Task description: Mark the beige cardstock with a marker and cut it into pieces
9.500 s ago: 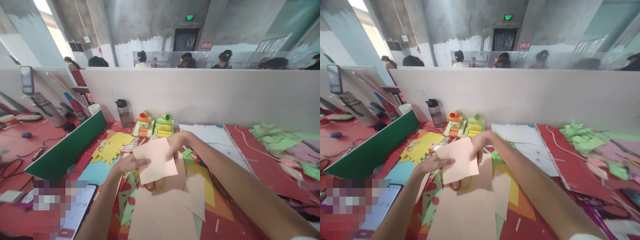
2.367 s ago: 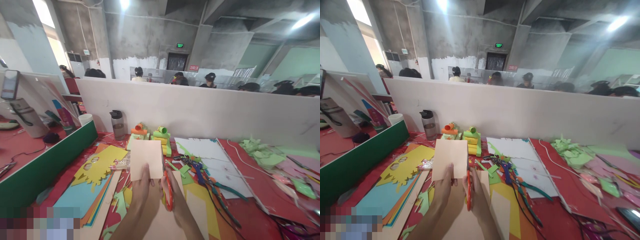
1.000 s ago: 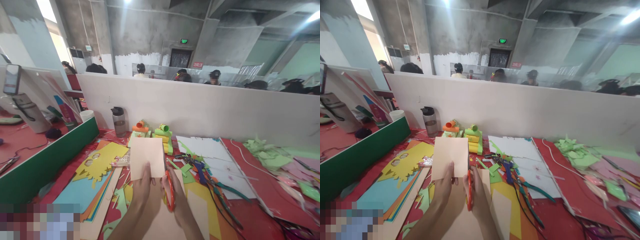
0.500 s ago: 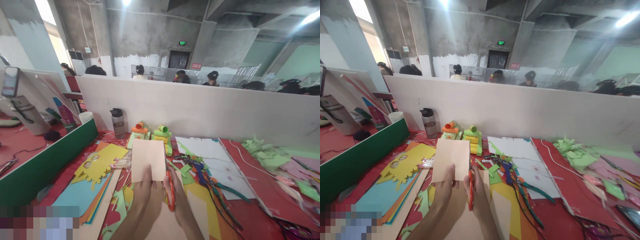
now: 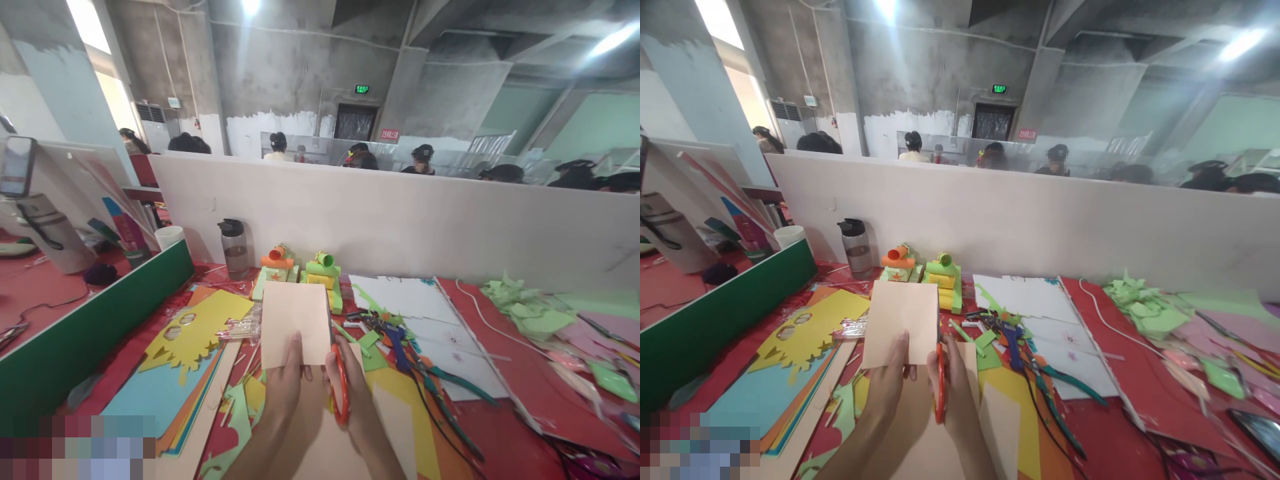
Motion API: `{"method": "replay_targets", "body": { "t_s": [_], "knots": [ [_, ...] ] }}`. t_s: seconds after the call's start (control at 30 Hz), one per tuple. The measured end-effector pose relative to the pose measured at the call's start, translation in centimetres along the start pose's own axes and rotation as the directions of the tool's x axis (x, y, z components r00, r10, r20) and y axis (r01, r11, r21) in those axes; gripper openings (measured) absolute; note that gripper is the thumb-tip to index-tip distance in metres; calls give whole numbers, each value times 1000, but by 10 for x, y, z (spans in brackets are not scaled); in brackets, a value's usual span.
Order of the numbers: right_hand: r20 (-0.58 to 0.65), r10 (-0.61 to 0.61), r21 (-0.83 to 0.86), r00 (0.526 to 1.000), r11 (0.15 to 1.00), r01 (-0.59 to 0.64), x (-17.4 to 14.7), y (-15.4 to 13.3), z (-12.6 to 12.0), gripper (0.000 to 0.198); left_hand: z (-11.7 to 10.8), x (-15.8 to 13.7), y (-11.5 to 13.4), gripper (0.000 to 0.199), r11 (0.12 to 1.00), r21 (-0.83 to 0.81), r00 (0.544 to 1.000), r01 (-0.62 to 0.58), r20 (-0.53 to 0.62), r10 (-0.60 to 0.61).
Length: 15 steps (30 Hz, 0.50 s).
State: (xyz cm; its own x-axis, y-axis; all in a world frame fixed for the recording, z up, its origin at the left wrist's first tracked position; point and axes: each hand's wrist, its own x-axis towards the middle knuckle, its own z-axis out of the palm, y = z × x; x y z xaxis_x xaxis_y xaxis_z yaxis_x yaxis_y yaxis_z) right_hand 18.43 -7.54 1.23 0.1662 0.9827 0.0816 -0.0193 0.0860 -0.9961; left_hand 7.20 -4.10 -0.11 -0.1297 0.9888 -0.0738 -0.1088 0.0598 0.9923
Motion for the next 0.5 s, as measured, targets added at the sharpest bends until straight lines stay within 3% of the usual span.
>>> {"method": "replay_targets", "body": {
  "t_s": [0.1, 0.37, 0.5],
  "knots": [
    [72, 39, 10, 997, 999, -40, 3, 2, -3, 44, 1, -1, -2, 55, 1000, 5, 1000, -5, 13, 5],
    [7, 58, -3, 998, 998, -58, 2, 10, -5, 54, 1, -5, 7, 58, 998, 54, 999, -12, 43, 9],
    [12, 53, 9, 999, 999, -53, 2, 9, -4, 51, 2, -7, 8, 60, 997, 71, 999, 12, 50, -15]
  ]
}}
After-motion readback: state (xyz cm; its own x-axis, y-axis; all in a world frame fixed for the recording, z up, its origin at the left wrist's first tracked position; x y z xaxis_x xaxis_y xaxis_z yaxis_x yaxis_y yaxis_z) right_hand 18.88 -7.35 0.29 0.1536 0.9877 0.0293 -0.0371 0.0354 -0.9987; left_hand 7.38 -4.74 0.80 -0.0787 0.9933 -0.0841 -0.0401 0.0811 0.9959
